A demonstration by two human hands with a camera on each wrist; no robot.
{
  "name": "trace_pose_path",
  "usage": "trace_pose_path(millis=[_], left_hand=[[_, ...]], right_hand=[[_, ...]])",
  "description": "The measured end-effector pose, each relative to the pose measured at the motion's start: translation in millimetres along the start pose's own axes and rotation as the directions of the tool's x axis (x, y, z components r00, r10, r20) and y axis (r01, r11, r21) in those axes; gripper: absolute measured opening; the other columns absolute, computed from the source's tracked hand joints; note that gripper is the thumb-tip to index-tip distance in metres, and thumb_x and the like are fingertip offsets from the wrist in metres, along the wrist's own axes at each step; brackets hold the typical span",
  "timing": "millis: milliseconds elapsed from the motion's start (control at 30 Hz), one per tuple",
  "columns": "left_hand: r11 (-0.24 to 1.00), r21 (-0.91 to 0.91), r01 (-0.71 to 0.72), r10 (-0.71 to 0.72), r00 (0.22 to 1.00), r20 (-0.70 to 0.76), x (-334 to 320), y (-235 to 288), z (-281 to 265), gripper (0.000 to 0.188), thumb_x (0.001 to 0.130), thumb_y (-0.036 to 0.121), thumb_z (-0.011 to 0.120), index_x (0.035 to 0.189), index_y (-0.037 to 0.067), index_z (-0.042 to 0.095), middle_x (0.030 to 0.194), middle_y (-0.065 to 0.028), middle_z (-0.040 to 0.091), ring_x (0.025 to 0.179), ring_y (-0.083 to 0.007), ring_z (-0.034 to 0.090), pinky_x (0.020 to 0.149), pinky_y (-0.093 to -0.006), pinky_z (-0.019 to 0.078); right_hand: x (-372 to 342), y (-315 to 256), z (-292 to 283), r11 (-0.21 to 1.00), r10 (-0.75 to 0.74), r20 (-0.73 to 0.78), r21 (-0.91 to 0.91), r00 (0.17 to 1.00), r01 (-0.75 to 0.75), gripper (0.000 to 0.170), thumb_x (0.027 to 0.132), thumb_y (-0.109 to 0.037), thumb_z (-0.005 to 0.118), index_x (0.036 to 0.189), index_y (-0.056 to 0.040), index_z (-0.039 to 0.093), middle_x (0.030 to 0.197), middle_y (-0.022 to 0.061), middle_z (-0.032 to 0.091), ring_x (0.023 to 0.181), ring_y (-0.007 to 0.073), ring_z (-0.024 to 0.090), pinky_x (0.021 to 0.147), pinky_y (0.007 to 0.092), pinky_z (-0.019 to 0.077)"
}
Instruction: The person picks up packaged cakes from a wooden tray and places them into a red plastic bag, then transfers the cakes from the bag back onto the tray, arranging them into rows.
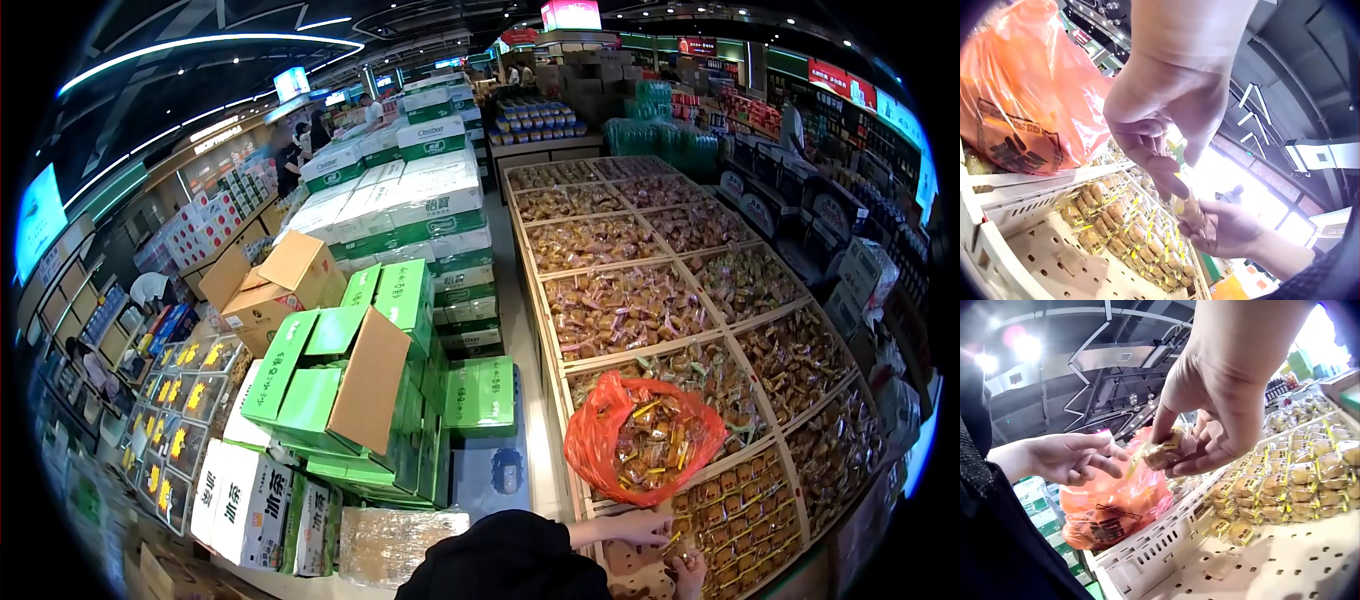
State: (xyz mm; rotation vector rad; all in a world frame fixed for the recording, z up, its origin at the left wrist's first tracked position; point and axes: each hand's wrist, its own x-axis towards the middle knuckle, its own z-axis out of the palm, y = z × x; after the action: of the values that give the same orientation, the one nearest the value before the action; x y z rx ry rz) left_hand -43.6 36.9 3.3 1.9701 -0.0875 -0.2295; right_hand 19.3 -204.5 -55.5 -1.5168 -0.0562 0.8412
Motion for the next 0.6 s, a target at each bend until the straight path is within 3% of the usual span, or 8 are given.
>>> trace_pose_path(millis=[67, 133, 167, 200, 333, 400, 500, 600], left_hand=[[0.994, -0.047, 0.096, -0.092, 0.992, 0.085, 0.4, -2.5, -9.1, 0.03, 0.087, 0.03, 0.052, 0.101, 0.005, 0.046, 0.078, -0.0083, 0.062, 0.062, -0.0187, 0.061, 0.056, -0.0307, 0.0462], [1.0, -0.012, 0.017, -0.017, 1.0, 0.013, 1.7, -15.0, -15.0, 0.033, 0.088, 0.027, 0.05, 0.111, 0.006, 0.043, 0.085, -0.0086, 0.063, 0.061, -0.0178, 0.062, 0.058, -0.0298, 0.0486], [0.999, -0.025, 0.043, -0.044, 0.999, -0.006, 2.0, -18.1, -16.5, 0.031, 0.089, 0.025, 0.048, 0.111, 0.006, 0.043, 0.084, -0.008, 0.063, 0.059, -0.0165, 0.061, 0.059, -0.03, 0.0487], [0.997, 0.081, -0.022, 0.027, 0.998, -0.055, 7.3, -34.8, -13.6, 0.03, 0.089, 0.024, 0.048, 0.112, 0.005, 0.043, 0.085, -0.0074, 0.063, 0.058, -0.0155, 0.061, 0.057, -0.0288, 0.0484], [0.982, -0.088, 0.165, -0.165, 0.986, 0.003, 6.9, -7.8, -22.0, 0.028, 0.088, 0.022, 0.049, 0.11, 0.004, 0.045, 0.083, -0.0069, 0.062, 0.058, -0.0142, 0.059, 0.053, -0.0271, 0.0473], [0.982, -0.112, 0.154, -0.157, 0.987, -0.016, 11.4, -8.6, -16.4, 0.028, 0.087, 0.022, 0.05, 0.108, 0.004, 0.045, 0.081, -0.0065, 0.062, 0.057, -0.0139, 0.058, 0.051, -0.027, 0.0472], [0.936, -0.321, 0.143, -0.118, 0.988, 0.097, 15.0, -5.8, -9.3, 0.028, 0.089, 0.021, 0.048, 0.109, 0.001, 0.045, 0.083, -0.0055, 0.062, 0.056, -0.0088, 0.055, 0.051, -0.0224, 0.0447], [0.966, -0.217, 0.142, -0.136, 0.99, 0.039, 14.9, -7.6, -6.8, 0.03, 0.088, 0.026, 0.051, 0.108, 0.004, 0.05, 0.083, -0.0039, 0.063, 0.059, -0.0089, 0.055, 0.05, -0.0227, 0.0454]], right_hand=[[8.3, 12.0, -13.0, 0.998, 0.061, -0.077, 0.023, 0.995, -0.06, 0.049, 0.081, -0.013, 0.063, 0.125, -0.0062, 0.041, 0.108, 0.0129, 0.056, 0.094, 0.0222, 0.058, 0.073, 0.0303, 0.0495], [29.3, 43.8, -24.1, 1.0, 0.026, -0.382, 0.007, 0.924, -0.025, 0.018, 0.08, -0.007, 0.058, 0.093, -0.0036, 0.047, 0.069, 0.0022, 0.048, 0.06, 0.0108, 0.049, 0.051, 0.0265, 0.0427], [33.2, 50.7, -27.6, 0.991, 0.133, -0.507, 0.043, 0.852, -0.129, 0.016, 0.082, -0.011, 0.057, 0.089, -0.0063, 0.043, 0.067, 0.0039, 0.047, 0.052, 0.0152, 0.05, 0.045, 0.031, 0.0446], [39.0, 64.8, -34.6, 0.989, 0.143, -0.515, 0.049, 0.845, -0.137, 0.016, 0.082, -0.011, 0.057, 0.089, -0.0063, 0.043, 0.067, 0.0039, 0.047, 0.052, 0.0152, 0.05, 0.045, 0.031, 0.0446], [77.4, 150.1, -86.2, 0.944, 0.33, -0.591, 0.217, 0.736, -0.249, 0.012, 0.087, -0.017, 0.051, 0.091, -0.0056, 0.047, 0.066, 0.0063, 0.047, 0.043, 0.0181, 0.045, 0.041, 0.0313, 0.0418], [78.8, 165.4, -92.9, 0.812, 0.58, -0.534, 0.445, 0.615, -0.379, 0.016, 0.088, -0.017, 0.05, 0.099, -0.0053, 0.051, 0.063, 0.0054, 0.046, 0.04, 0.0161, 0.039, 0.038, 0.0303, 0.037], [52.0, 132.4, -54.9, 0.796, 0.576, -0.565, 0.552, 0.59, -0.248, 0.021, 0.088, -0.016, 0.049, 0.106, -0.0054, 0.052, 0.057, 0.0037, 0.044, 0.038, 0.0147, 0.034, 0.036, 0.0292, 0.0318], [79.8, 197.6, -85.6, 0.837, 0.432, -0.519, 0.536, 0.738, -0.114, 0.023, 0.086, -0.015, 0.051, 0.108, -0.008, 0.052, 0.054, 0.0018, 0.04, 0.039, 0.0136, 0.035, 0.035, 0.0283, 0.0281]])
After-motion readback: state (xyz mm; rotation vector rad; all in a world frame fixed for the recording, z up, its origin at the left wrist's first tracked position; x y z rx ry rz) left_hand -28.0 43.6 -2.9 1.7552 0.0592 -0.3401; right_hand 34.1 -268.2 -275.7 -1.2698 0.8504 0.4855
